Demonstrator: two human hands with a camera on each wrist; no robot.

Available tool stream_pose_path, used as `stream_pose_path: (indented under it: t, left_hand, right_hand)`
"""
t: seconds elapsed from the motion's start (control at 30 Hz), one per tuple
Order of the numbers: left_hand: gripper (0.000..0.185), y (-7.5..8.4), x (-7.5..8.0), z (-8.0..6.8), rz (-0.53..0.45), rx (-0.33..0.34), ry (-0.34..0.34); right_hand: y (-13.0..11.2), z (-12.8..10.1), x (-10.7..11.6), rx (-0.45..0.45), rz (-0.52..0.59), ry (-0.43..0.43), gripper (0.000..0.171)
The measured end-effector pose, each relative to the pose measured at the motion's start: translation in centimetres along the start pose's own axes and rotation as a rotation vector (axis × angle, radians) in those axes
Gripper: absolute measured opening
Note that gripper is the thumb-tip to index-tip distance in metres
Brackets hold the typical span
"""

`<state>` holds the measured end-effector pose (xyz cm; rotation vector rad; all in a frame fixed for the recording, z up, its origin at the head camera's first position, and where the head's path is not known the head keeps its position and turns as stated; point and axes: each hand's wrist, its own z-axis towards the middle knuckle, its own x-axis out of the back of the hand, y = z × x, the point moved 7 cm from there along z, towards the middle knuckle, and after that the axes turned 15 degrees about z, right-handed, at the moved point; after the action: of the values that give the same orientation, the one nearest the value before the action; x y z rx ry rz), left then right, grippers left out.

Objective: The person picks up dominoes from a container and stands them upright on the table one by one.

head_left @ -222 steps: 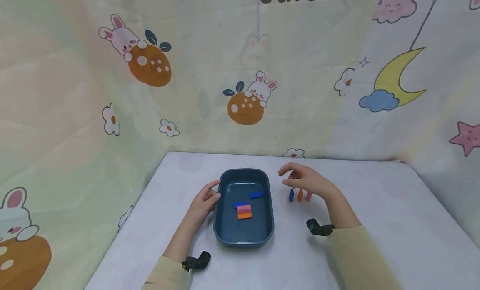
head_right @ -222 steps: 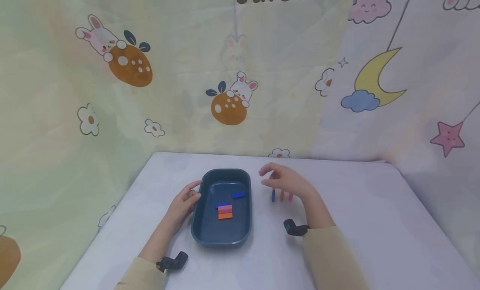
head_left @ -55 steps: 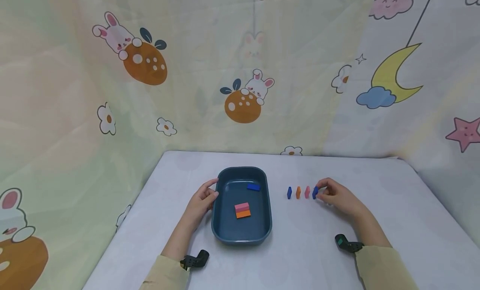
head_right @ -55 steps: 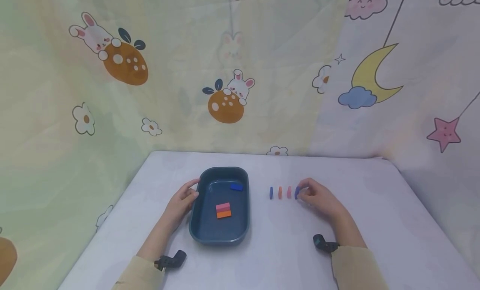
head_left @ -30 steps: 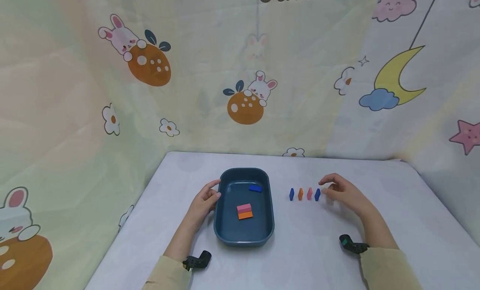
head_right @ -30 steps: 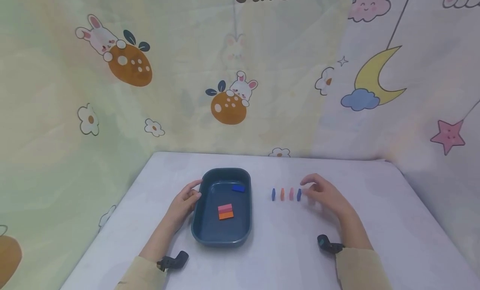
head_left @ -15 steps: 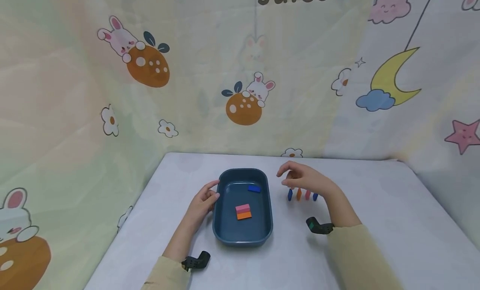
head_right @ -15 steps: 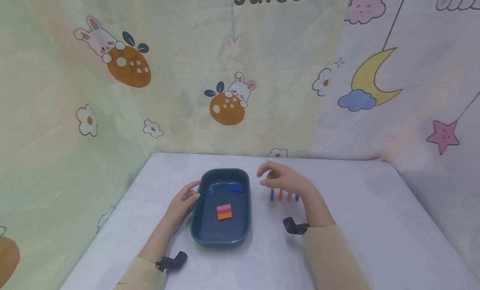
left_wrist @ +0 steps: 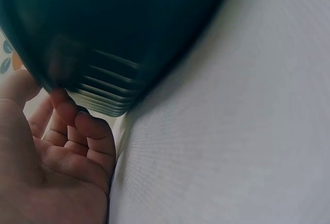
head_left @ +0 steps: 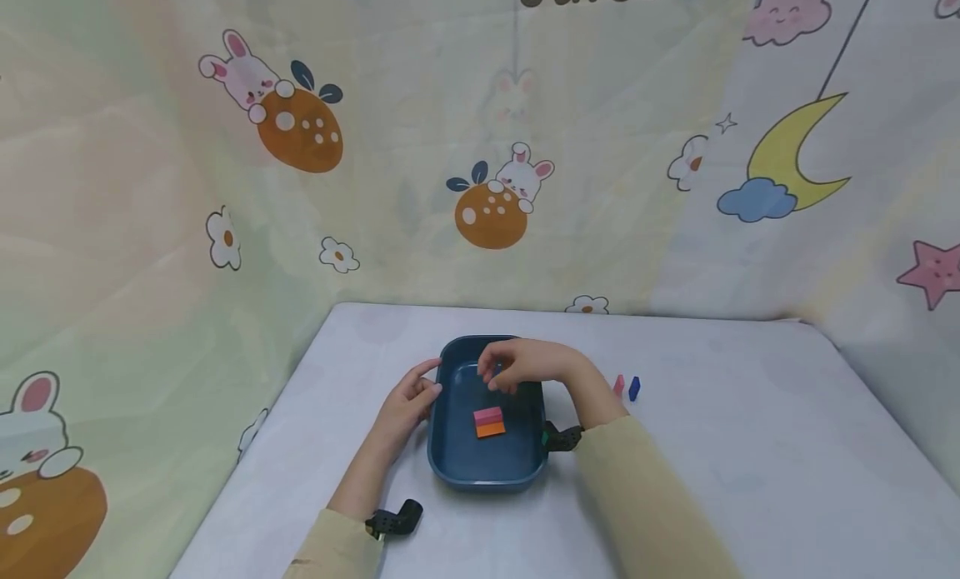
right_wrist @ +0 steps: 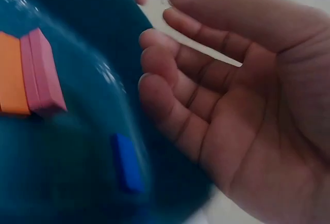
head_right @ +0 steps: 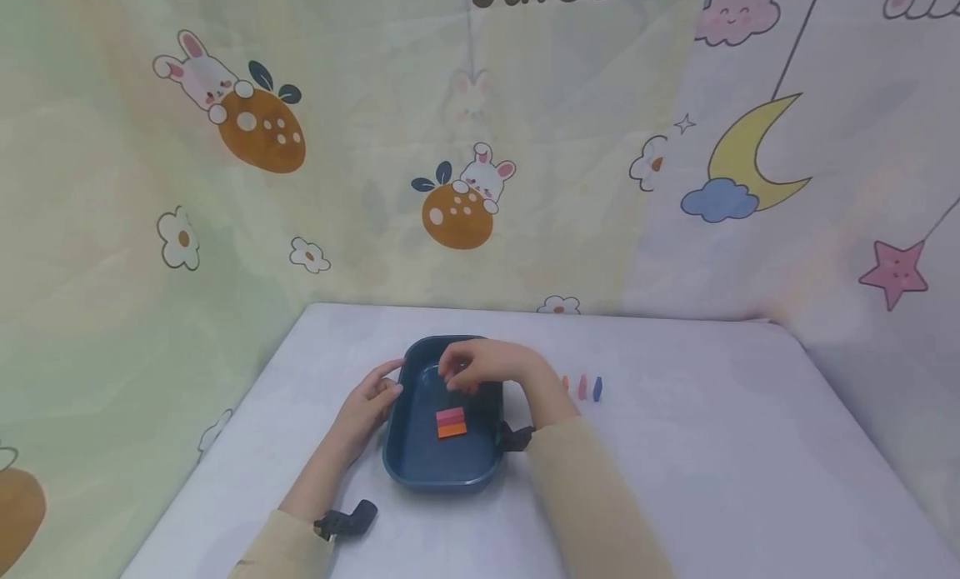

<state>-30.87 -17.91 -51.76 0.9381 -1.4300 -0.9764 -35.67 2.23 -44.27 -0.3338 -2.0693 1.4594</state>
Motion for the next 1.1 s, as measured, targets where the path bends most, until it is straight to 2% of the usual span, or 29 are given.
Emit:
stream_pose_path:
  t: [0.13, 0.33, 0.5, 1.1]
  left_hand:
    - [0.043, 0.1, -0.1, 0.0, -0.002, -0.007, -0.008]
    - [0.042, 0.1, -0.2, 0.1, -0.006, -0.020, -0.009]
    - [0.045, 0.2, -0.3, 0.3, -0.007, -0.025, -0.022]
    - [0.041, -0.2, 0.0, 0.2, -0.022, -0.034, -0.005]
  right_hand:
    - [0.5, 1.5, -1.4, -0.074, -0.029, -0.047, 0.028]
    - [1.5, 2.6, -2.6, -0.157, -0.152, -0.061, 0.020]
    - [2.5, 2.9, -3.3, -0.208, -0.146, -0.064, 0.017]
    - [2.5, 3.6, -4.2, -0.161, -0.088, -0.123, 0.010]
